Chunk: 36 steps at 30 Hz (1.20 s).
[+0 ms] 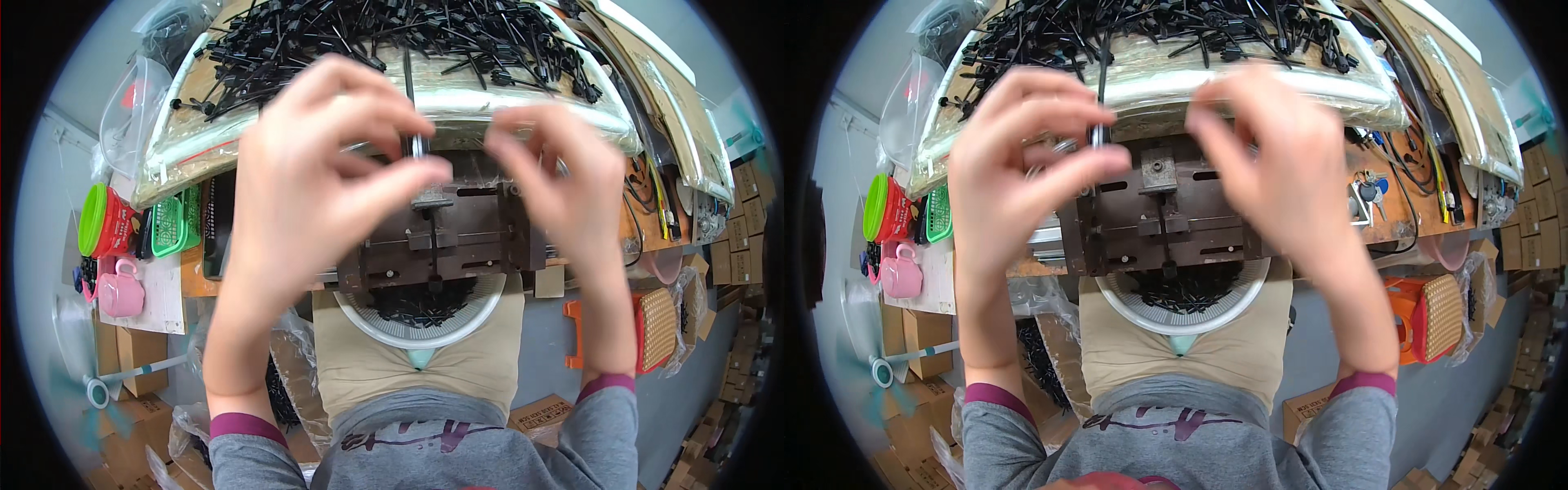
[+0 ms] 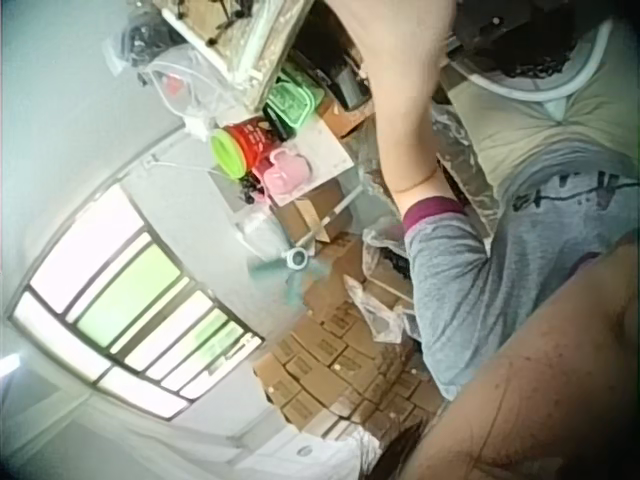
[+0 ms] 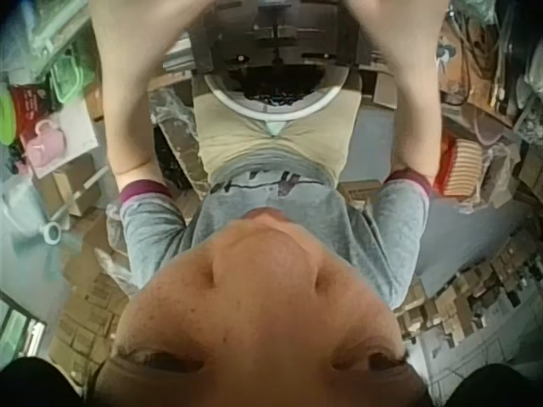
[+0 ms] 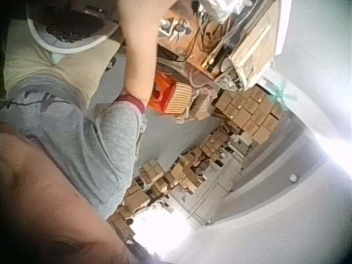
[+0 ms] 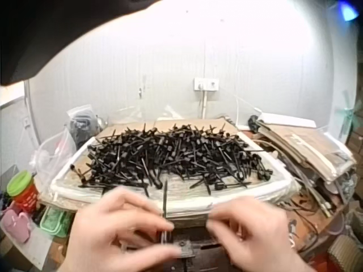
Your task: The recorder is shown assembling small electronic cables by inserting them into a specialized workbench fixture.
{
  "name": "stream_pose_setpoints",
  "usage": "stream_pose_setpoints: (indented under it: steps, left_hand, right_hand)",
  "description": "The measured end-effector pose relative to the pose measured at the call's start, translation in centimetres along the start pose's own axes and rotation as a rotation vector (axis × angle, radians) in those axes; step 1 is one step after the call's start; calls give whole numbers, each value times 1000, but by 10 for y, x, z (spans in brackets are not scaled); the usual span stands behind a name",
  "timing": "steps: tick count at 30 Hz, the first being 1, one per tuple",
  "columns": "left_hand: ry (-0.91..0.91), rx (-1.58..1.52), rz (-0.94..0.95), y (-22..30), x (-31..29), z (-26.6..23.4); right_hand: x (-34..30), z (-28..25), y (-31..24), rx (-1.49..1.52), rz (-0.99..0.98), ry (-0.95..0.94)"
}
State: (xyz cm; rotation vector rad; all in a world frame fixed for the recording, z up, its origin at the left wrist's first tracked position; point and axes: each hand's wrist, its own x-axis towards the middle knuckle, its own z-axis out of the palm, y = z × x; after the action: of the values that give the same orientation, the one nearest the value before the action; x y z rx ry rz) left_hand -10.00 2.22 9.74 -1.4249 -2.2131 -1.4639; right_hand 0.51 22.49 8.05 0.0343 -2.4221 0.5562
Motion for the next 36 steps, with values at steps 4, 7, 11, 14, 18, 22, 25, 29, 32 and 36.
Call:
stream_pose_setpoints:
  steps: [4, 7, 11, 14, 18, 22, 25, 29, 32, 36]
  left_hand:
    - [-41, 174, 142, 21, -46, 17]
    - [-135, 222, 91, 26, -80, 32]
    - [-157, 301, 63, 15, -113, 55]
    - [-167, 355, 60, 7, -125, 70]
    - [-170, 431, 80, 3, -120, 78]
    - [-178, 452, 70, -2, -115, 79]
    - [-175, 454, 76, -2, -114, 81]
    - [-183, 472, 86, 0, -113, 79]
    - [-188, 459, 84, -1, -113, 77]
    - [-173, 406, 88, -2, -113, 76]
  right_hand:
    - [86, -4, 52, -297, -188, 108]
    - [135, 5, 41, -426, 122, -312]
    - [153, 15, 45, -452, 131, -511]
    - [150, 17, 44, -415, 87, -518]
    - [135, -10, 16, -350, 73, -525]
    - [125, -13, 12, -368, 63, -499]
    - [118, -5, 35, -453, -46, -405]
    - [113, 5, 62, -496, -254, -368]
    - [121, 9, 68, -491, -418, -300]
    - [126, 9, 65, -508, -385, -349]
